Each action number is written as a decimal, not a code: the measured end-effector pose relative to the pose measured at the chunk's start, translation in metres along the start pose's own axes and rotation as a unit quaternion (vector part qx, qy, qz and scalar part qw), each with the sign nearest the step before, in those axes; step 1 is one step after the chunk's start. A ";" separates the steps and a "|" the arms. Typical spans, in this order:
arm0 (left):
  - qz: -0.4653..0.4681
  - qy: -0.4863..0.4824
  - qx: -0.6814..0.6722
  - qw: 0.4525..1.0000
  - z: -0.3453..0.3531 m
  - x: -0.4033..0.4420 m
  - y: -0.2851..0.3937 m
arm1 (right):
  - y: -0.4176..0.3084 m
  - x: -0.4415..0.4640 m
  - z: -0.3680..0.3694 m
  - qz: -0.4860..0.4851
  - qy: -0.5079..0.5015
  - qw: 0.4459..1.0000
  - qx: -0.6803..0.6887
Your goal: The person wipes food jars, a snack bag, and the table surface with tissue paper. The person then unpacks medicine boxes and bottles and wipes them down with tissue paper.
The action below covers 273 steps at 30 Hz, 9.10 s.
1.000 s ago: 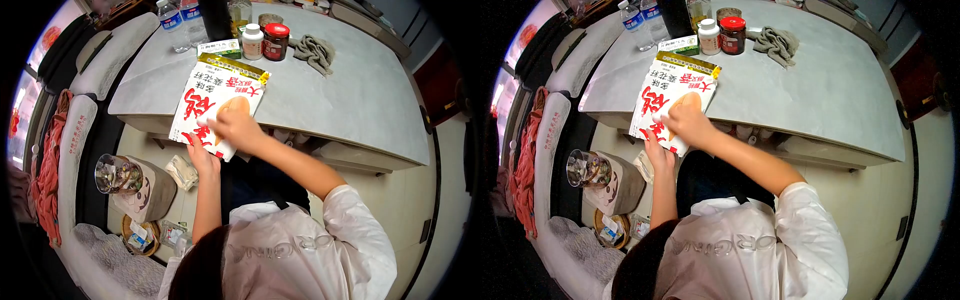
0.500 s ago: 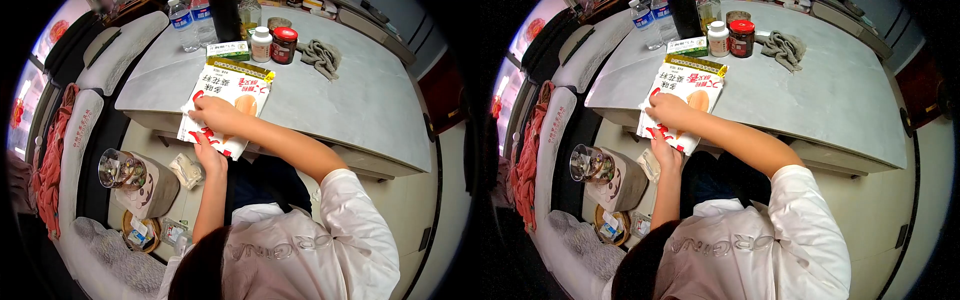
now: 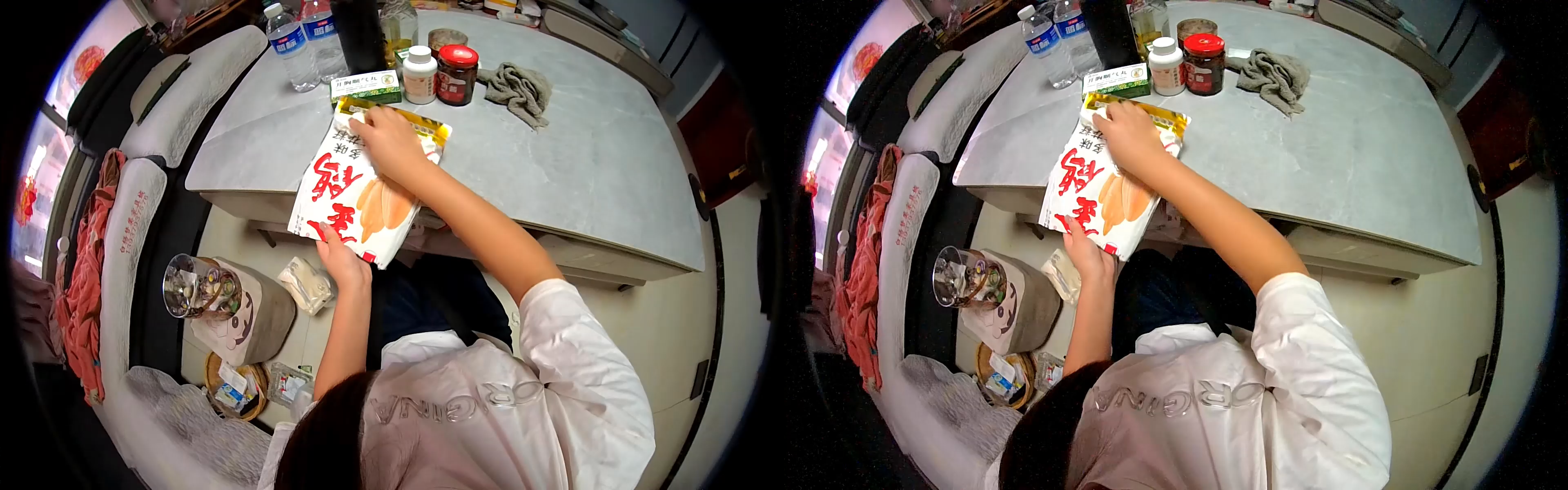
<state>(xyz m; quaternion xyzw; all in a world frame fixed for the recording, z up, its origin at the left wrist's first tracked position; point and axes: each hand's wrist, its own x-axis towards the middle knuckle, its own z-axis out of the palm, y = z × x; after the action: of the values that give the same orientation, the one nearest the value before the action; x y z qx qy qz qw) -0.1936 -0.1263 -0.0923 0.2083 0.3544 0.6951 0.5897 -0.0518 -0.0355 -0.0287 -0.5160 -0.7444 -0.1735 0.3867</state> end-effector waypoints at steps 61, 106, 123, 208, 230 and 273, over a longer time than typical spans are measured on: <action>-0.288 -0.239 0.166 0.912 0.174 -0.013 -0.061 | 0.301 -0.148 -0.256 0.247 -0.007 0.845 -0.474; -0.121 -0.255 0.245 0.928 0.111 0.037 -0.014 | 0.283 -0.061 -0.139 0.187 -0.327 0.909 -0.181; -0.123 -0.241 0.231 0.935 0.114 0.031 -0.014 | 0.337 -0.015 -0.061 0.203 -0.323 0.919 -0.099; 0.260 -0.438 0.625 0.591 0.327 0.064 -0.150 | 0.296 -0.102 -0.201 0.376 -0.307 0.860 -0.158; 0.437 -0.520 0.634 0.369 0.243 0.033 -0.138 | 0.267 -0.026 -0.131 0.532 -0.225 0.804 -0.144; 0.196 -0.071 0.742 0.637 -0.255 -0.058 -0.012 | -0.018 -0.046 -0.075 -0.024 0.066 0.995 -0.066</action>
<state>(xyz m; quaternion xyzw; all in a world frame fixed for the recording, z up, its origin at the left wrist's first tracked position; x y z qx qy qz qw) -0.3533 -0.2452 -0.2626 0.6895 0.6587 0.2804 0.1101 -0.0302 -0.1212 -0.0129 -0.5095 -0.7163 -0.2651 0.3962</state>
